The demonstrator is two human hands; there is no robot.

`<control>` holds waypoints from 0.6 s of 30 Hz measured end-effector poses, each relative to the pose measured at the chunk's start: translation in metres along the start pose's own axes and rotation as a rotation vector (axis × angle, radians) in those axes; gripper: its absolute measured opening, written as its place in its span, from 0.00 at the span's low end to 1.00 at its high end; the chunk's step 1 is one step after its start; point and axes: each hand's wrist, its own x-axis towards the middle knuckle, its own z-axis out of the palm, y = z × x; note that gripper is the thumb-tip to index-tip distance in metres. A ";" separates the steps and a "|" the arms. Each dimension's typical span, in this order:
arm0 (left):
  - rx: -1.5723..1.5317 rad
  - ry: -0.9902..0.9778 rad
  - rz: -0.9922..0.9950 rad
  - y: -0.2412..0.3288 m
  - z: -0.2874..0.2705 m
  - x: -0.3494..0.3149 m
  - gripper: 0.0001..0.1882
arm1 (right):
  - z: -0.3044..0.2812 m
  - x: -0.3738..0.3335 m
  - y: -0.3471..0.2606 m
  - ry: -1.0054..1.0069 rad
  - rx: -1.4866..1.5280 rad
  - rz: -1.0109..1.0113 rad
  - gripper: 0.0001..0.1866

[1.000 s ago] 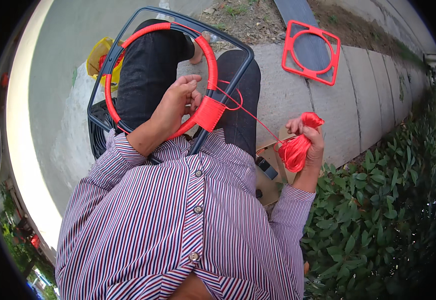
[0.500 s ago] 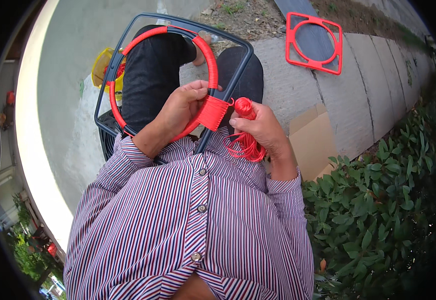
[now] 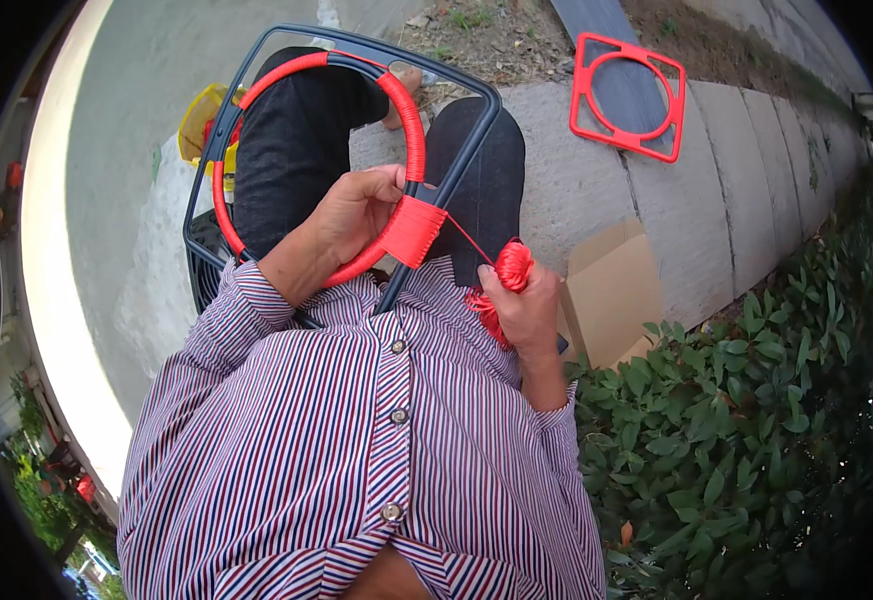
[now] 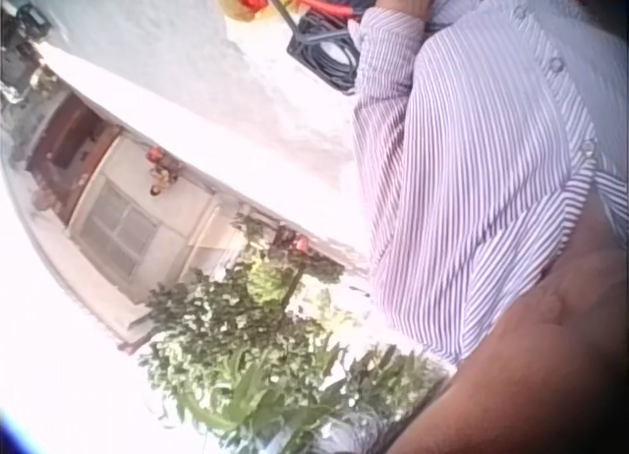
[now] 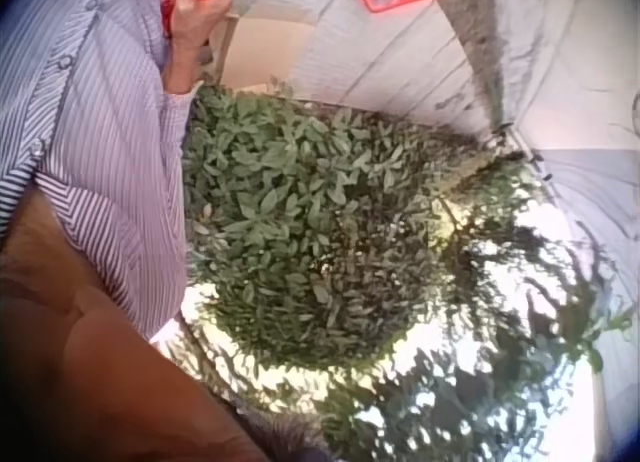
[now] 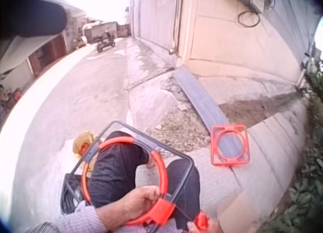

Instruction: The person is tying a red rope onto a black and red frame, possibly as part of furniture or object manufacturing.

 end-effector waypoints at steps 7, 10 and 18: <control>-0.019 0.002 0.018 0.005 0.002 -0.002 0.10 | -0.035 0.026 0.041 -0.001 0.303 0.339 0.06; -0.005 0.047 0.040 0.007 0.007 -0.002 0.10 | -0.070 0.048 0.051 0.175 0.487 0.302 0.14; 0.259 0.275 0.491 -0.006 0.020 -0.006 0.24 | 0.004 0.092 -0.085 -0.036 -0.629 -0.565 0.26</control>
